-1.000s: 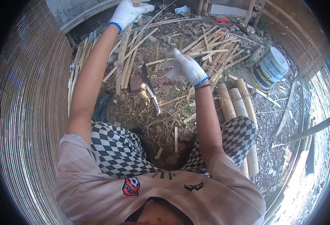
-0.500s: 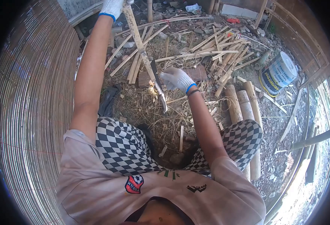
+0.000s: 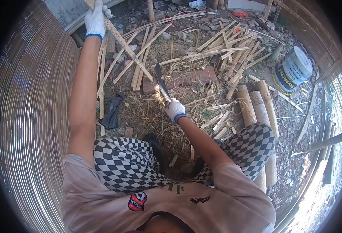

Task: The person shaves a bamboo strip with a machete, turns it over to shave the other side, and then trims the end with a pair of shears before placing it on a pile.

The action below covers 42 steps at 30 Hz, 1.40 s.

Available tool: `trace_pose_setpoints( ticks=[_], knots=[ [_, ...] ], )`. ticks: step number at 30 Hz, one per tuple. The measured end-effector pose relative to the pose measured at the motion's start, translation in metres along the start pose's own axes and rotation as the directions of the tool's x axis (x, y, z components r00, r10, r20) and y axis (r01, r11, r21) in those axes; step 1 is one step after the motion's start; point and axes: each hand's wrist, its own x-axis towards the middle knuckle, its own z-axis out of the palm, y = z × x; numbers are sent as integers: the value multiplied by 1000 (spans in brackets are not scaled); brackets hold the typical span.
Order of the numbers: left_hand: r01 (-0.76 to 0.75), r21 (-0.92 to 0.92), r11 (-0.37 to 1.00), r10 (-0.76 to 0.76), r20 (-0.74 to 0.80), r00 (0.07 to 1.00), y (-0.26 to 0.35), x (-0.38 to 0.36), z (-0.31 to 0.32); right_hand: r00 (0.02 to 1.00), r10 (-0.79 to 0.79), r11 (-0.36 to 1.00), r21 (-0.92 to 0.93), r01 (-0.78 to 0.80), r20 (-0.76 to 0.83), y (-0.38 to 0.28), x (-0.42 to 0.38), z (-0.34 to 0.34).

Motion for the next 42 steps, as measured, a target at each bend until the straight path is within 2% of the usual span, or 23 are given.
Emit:
trace_pose_setpoints(
  ticks=[2, 7, 9, 10, 11, 13, 14, 16, 17, 18, 19, 20, 21, 22, 23, 25, 26, 30, 33, 37, 38, 41, 42],
  knots=[
    [-19, 50, 999, 19, -1, 1000, -6, 8, -9, 1000, 6, 1000, 3, -6, -14, 4, 5, 6],
    [-94, -76, 993, 93, -20, 995, 11, 30, -34, 996, 86, 996, -30, -87, -35, 6, 14, 18],
    [-148, -103, 984, 145, -39, 989, 28, 34, -40, 990, 122, 992, 0, -123, 73, 4, 18, 1],
    [-121, -147, 982, 122, -4, 993, 31, 39, -48, 982, 12, 1000, 7, -14, 186, 4, 25, -16],
    [-44, -287, 957, 68, 76, 995, 27, 56, -64, 941, 31, 881, 435, -185, 337, 17, 33, -14],
    [10, -318, 948, 45, 165, 985, 21, 79, -91, 833, -188, 410, 812, -415, 521, 34, 42, -22],
    [59, -338, 939, 29, 250, 968, 16, 97, -109, 823, -128, 425, 780, -459, 554, 30, 43, -34],
    [164, -363, 917, 1, 414, 910, 7, 122, -135, 873, -18, 821, 506, -266, 488, 21, 35, -66],
    [87, -303, 949, 0, 275, 962, 18, 101, -117, 900, 18, 941, 298, -163, 436, 20, 36, -74],
    [18, -229, 973, 13, 130, 991, 28, 79, -98, 938, -39, 997, 70, 16, 345, 38, 51, -54],
    [-43, -145, 988, 41, -15, 999, 37, 59, -82, 964, -95, 970, -192, 146, 249, 57, 66, -31],
    [-31, -138, 990, 21, -76, 997, 36, 56, -80, 984, -81, 925, -357, 133, 157, 62, 65, -28],
    [-15, -157, 987, 10, -34, 999, 30, 66, -89, 995, -82, 854, -510, 102, 62, 64, 64, -23],
    [0, -175, 984, 2, 10, 1000, 21, 87, -105, 996, 88, 930, -360, -70, 32, 53, 53, -42],
    [14, -194, 981, -4, 53, 999, 24, 91, -107, 994, 109, 958, -269, -100, 19, 50, 51, -49],
    [-45, -134, 990, 36, -65, 997, 36, 76, -98, 988, 157, 984, -85, -156, 3, 47, 45, -59],
    [-74, -106, 992, 60, -124, 990, 47, 62, -92, 983, 140, 985, -84, -150, -117, 43, 38, -58],
    [-120, 61, 991, 131, -232, 964, 71, 44, -83, 983, 153, 984, -77, -161, -97, 39, 43, -47],
    [-228, 197, 954, 275, -264, 925, 77, 41, -87, 999, 22, 996, -88, -25, -31, 38, 45, -44],
    [-238, 235, 942, 298, -266, 917, 87, 40, -89, 990, -40, 971, -239, 6, -138, 45, 54, -33],
    [-249, 248, 936, 309, -246, 919, 92, 32, -84, 975, -139, 936, -344, 73, -171, 77, 84, 4],
    [-287, 235, 929, 325, -146, 934, 89, 30, -85, 990, 79, 983, -156, -97, -120, 47, 57, -47],
    [-300, 221, 928, 328, -107, 939, 86, 31, -86, 994, 101, 989, -101, -105, -44, 49, 60, -51]
  ],
)
